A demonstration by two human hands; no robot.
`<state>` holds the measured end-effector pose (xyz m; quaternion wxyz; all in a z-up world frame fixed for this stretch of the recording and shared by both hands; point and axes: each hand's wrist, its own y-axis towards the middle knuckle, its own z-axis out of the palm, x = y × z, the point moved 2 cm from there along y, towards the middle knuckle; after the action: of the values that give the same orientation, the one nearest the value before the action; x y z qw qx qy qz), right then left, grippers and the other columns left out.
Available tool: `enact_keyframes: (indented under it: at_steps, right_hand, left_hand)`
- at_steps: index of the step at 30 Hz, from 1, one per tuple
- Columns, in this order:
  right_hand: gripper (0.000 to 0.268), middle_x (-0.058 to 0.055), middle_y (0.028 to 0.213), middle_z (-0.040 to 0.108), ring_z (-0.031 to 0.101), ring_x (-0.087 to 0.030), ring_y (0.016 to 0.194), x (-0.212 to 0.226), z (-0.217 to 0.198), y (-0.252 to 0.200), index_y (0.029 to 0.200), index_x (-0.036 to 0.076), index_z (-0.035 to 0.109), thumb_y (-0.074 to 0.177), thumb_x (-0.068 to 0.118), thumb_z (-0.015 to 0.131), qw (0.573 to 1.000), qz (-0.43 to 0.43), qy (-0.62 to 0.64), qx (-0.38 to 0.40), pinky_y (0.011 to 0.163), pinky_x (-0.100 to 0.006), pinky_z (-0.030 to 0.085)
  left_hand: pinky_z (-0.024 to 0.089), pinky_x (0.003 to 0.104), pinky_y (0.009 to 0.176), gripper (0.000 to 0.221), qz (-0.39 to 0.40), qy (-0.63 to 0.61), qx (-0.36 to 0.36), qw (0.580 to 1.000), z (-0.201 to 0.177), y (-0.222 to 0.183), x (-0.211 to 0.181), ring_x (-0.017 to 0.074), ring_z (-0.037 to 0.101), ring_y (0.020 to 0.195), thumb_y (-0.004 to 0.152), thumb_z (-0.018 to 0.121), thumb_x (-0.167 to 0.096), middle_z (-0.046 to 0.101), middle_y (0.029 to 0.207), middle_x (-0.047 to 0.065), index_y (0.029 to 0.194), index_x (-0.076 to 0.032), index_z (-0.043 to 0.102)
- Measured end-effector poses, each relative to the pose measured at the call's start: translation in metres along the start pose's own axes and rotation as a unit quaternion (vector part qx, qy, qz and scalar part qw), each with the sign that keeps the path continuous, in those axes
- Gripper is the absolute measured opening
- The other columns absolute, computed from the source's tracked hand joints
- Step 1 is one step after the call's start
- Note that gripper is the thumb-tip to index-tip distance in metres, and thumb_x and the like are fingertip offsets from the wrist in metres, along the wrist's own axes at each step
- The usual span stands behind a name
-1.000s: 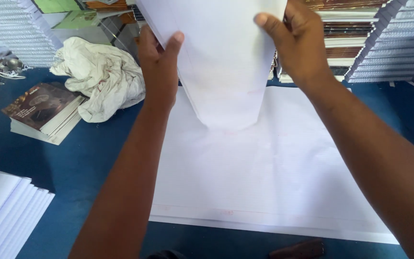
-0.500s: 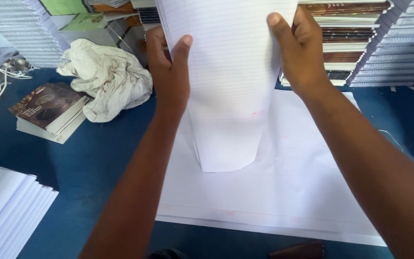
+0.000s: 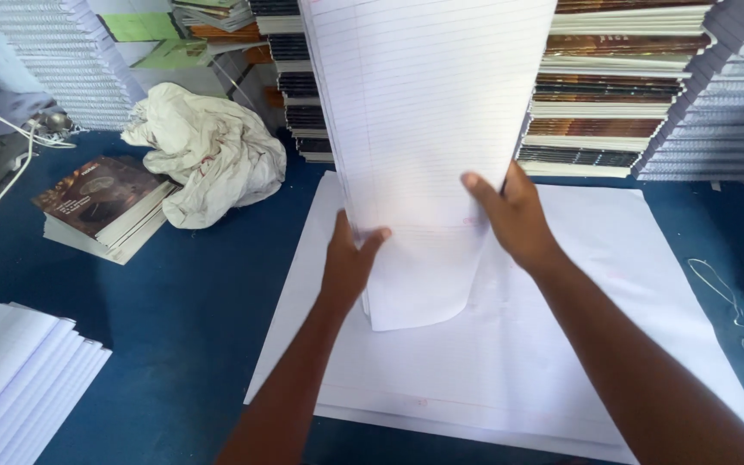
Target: The person folds large white lined paper sheets in half, aligns the edges, and presses the crease with a small wooden block. The folded sheets are stacked to the left.
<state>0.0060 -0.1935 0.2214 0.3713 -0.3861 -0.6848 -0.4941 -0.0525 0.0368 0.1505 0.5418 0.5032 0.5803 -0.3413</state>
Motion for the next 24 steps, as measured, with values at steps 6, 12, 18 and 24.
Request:
enact_keyframes:
  at_steps: [6,12,18,24]
  right_hand:
    - [0.053,-0.016,0.121,0.07,0.068,-0.023,0.109,-0.07,0.011,-0.032,0.136,0.0,0.054,0.096,0.033,0.063,0.989,0.133,0.001,0.062,0.094,-0.037,0.056]
    - [0.057,-0.015,0.124,0.069,0.066,-0.022,0.112,-0.133,0.017,-0.059,0.14,0.002,0.05,0.093,0.028,0.068,0.974,0.193,-0.025,0.116,0.095,-0.035,0.053]
    - [0.04,-0.011,0.108,0.076,0.071,-0.017,0.101,-0.14,0.027,-0.061,0.126,0.002,0.064,0.093,0.023,0.07,0.983,0.174,-0.024,0.056,0.09,-0.032,0.056]
    - [0.037,-0.01,0.099,0.076,0.07,-0.016,0.09,-0.108,0.058,-0.046,0.121,0.002,0.068,0.092,0.024,0.071,0.987,0.137,-0.019,0.082,0.081,-0.031,0.057]
  left_hand:
    - [0.058,0.037,0.086,0.059,0.024,0.045,-0.011,0.999,0.008,0.003,0.055,0.0276,0.072,0.098,0.093,0.067,-0.036,0.071,0.11,0.024,0.134,0.003,0.051]
    - [0.058,0.037,0.085,0.06,-0.007,0.065,-0.006,0.998,0.01,0.014,0.074,0.029,0.073,0.094,0.093,0.065,-0.035,0.071,0.106,0.023,0.135,0.002,0.048]
    - [0.057,0.035,0.085,0.045,0.018,0.052,-0.018,0.998,0.006,0.012,0.075,0.0277,0.073,0.092,0.094,0.065,-0.025,0.074,0.103,0.021,0.128,0.003,0.055]
    - [0.055,0.034,0.088,0.041,0.078,-0.035,-0.075,0.994,-0.031,0.02,0.066,0.0233,0.069,0.098,0.096,0.065,-0.019,0.07,0.11,0.019,0.13,0.002,0.055]
